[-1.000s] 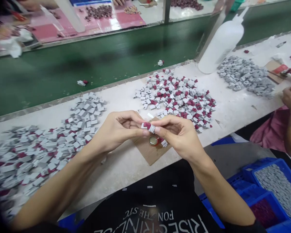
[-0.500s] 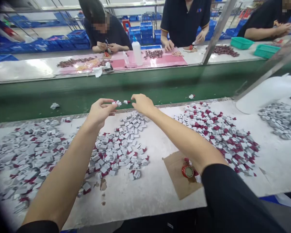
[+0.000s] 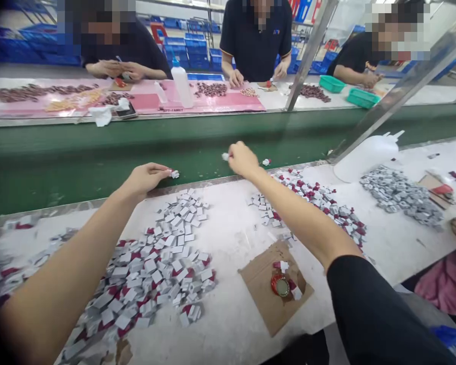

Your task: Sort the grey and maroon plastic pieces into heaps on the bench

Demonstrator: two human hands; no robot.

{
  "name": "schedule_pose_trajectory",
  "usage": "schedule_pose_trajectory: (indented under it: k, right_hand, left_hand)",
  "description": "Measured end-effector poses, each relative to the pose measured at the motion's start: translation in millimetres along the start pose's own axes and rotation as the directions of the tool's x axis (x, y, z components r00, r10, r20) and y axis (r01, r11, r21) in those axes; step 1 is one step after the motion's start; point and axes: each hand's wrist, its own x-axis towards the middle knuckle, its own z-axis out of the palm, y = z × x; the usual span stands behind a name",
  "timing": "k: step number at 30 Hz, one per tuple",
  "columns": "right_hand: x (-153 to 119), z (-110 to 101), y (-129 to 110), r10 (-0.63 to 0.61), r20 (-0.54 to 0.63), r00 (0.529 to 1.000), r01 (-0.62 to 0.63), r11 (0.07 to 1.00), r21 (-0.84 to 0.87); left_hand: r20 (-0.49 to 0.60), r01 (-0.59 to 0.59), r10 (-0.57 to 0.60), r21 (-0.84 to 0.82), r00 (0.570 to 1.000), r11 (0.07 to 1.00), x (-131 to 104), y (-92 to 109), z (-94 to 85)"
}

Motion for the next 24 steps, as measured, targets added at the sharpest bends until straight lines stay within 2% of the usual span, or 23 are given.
schedule_pose_trajectory:
  k: [2,4,6,9,12,15,17,18,22,24]
  right_hand:
    - [-7,-14,45,0.101,-0.016,0.995,-0.102,0.994,-0.034]
    - [-14,-21,75,0.159,-0.008,0.987,-0.159,0.986,-0.05]
    - [-19,-21,88,0.181,0.001,0.984,-0.18,0.982,-0.05]
    - [-23,-22,90,0.192,0.0,0.981,-0.192,0.981,-0.031]
    - [-41,-35,92,0.188,-0.002,0.982,-0.188,0.982,0.0]
    - [-85,-60,109,0.159,-0.047,0.986,-0.158,0.987,0.031]
    - [-122,-76,127,0.095,-0.138,0.986,-0.092,0.995,0.031]
    - [-140,-82,136,0.089,-0.148,0.985,-0.087,0.996,0.021]
    - [-198,-92,147,0.137,-0.065,0.988,-0.136,0.991,0.008]
    - [-220,-93,141,0.185,-0.089,0.979,-0.173,0.977,0.126]
  left_hand:
    - [-0.028,-0.019,0.02,0.03,0.999,0.999,4,-3,1.8]
    - [-0.074,-0.051,0.056,0.074,0.996,0.996,9,-5,0.6]
    - [-0.127,-0.106,0.12,0.108,0.985,0.988,13,-3,1.3]
    - [-0.156,-0.269,0.293,0.158,0.943,0.95,5,6,12.9]
    - [-0.039,-0.378,0.414,0.339,0.909,0.861,-28,18,30.9]
    - [0.2,-0.418,0.375,0.577,0.905,0.702,-75,21,40.7]
    - [0.326,-0.457,0.322,0.656,0.889,0.6,-102,17,40.9]
    - [0.36,-0.47,0.302,0.679,0.883,0.565,-112,14,40.0]
    - [0.365,-0.482,0.318,0.722,0.875,0.497,-133,3,40.4]
    - [0.357,-0.498,0.358,0.72,0.863,0.484,-136,1,45.2]
